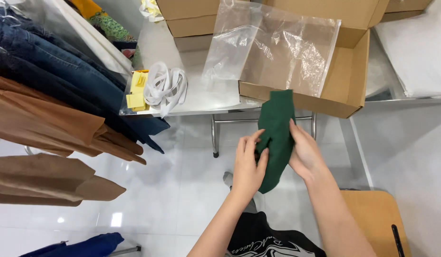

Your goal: The person removes a green garment from a plastic bag, places it on a hanger, and hangs it on a clothing rack. They then place a plastic bag into a cardboard box, close the box, and tie it with a white ribbon.

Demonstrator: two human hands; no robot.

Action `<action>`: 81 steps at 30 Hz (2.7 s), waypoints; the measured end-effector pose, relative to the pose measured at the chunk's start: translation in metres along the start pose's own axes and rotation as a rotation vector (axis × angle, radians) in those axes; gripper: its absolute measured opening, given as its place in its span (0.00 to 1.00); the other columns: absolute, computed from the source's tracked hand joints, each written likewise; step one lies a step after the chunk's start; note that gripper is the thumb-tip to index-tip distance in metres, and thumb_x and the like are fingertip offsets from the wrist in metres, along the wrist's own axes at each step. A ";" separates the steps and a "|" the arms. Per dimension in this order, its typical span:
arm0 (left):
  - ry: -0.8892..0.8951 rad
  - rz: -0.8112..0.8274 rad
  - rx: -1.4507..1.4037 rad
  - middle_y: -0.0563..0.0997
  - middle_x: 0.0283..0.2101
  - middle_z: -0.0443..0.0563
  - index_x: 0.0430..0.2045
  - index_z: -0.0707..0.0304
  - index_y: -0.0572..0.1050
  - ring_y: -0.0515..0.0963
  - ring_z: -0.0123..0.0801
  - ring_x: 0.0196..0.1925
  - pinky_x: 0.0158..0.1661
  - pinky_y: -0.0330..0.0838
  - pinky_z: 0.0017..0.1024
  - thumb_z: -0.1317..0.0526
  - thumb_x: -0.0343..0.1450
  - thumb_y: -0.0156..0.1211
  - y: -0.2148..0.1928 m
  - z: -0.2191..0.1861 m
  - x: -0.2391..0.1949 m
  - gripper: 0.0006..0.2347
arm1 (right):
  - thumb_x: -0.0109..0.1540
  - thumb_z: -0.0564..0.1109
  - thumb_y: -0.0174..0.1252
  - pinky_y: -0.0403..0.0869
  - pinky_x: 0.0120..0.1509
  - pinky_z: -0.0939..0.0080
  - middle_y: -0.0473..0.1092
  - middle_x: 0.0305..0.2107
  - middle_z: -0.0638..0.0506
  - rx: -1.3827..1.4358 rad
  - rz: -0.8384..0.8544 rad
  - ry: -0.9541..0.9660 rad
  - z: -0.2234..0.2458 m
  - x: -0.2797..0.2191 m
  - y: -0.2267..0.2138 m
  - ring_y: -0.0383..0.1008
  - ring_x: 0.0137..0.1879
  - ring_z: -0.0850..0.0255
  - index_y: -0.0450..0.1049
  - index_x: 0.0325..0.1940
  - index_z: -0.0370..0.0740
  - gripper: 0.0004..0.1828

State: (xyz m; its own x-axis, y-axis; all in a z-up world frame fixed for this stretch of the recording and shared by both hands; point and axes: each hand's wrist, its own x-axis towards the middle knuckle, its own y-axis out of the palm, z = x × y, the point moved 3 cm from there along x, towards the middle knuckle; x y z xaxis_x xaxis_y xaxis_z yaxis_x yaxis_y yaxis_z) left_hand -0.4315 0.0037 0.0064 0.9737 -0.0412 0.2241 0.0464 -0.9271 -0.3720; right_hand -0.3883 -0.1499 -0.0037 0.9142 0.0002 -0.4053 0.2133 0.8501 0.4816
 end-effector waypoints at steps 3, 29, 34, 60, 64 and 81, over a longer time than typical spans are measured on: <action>-0.053 -0.044 -0.024 0.67 0.47 0.52 0.54 0.64 0.69 0.77 0.41 0.48 0.45 0.82 0.29 0.67 0.73 0.68 0.010 0.018 -0.027 0.17 | 0.77 0.62 0.45 0.76 0.62 0.53 0.75 0.46 0.56 0.145 -0.013 0.033 -0.018 -0.012 -0.022 0.77 0.55 0.61 0.76 0.61 0.50 0.21; -0.630 0.402 -0.402 0.80 0.57 0.60 0.63 0.64 0.72 0.79 0.43 0.60 0.50 0.76 0.37 0.50 0.67 0.73 0.038 0.001 -0.018 0.31 | 0.72 0.58 0.51 0.57 0.66 0.34 0.63 0.67 0.38 -0.060 -0.027 0.091 -0.013 -0.063 -0.034 0.59 0.67 0.39 0.65 0.73 0.43 0.28; -0.554 0.256 -0.149 0.78 0.42 0.55 0.46 0.56 0.70 0.81 0.43 0.48 0.42 0.74 0.39 0.57 0.69 0.66 0.044 0.036 -0.011 0.15 | 0.71 0.52 0.54 0.58 0.81 0.35 0.63 0.74 0.41 -0.432 -0.023 0.089 0.019 -0.093 -0.001 0.55 0.83 0.42 0.70 0.76 0.46 0.28; -0.820 0.282 -0.828 0.87 0.34 0.62 0.44 0.72 0.81 0.89 0.38 0.33 0.30 0.83 0.31 0.57 0.71 0.77 0.045 0.068 -0.033 0.16 | 0.71 0.61 0.50 0.72 0.71 0.36 0.64 0.73 0.40 -0.237 -0.031 0.180 -0.010 -0.072 -0.008 0.67 0.75 0.45 0.63 0.80 0.47 0.35; -0.827 0.184 -0.837 0.88 0.37 0.60 0.50 0.66 0.81 0.89 0.38 0.36 0.32 0.83 0.31 0.57 0.72 0.74 0.034 0.048 -0.022 0.16 | 0.68 0.59 0.57 0.74 0.69 0.42 0.65 0.72 0.39 -0.443 -0.017 0.128 0.002 -0.080 -0.003 0.66 0.76 0.45 0.61 0.81 0.43 0.39; -0.255 0.211 -0.148 0.67 0.65 0.69 0.71 0.61 0.64 0.65 0.65 0.71 0.65 0.64 0.61 0.61 0.74 0.64 0.016 -0.005 -0.021 0.27 | 0.73 0.57 0.49 0.71 0.70 0.33 0.72 0.65 0.36 -0.219 -0.065 0.097 -0.027 -0.057 -0.039 0.73 0.70 0.43 0.68 0.76 0.40 0.30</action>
State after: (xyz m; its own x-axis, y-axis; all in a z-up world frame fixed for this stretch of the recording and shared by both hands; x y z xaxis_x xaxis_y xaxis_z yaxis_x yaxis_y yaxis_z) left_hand -0.4528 -0.0126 0.0005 0.9836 -0.1602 -0.0829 -0.1760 -0.9529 -0.2471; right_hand -0.4582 -0.1686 -0.0203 0.8612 -0.0168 -0.5079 0.1811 0.9440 0.2759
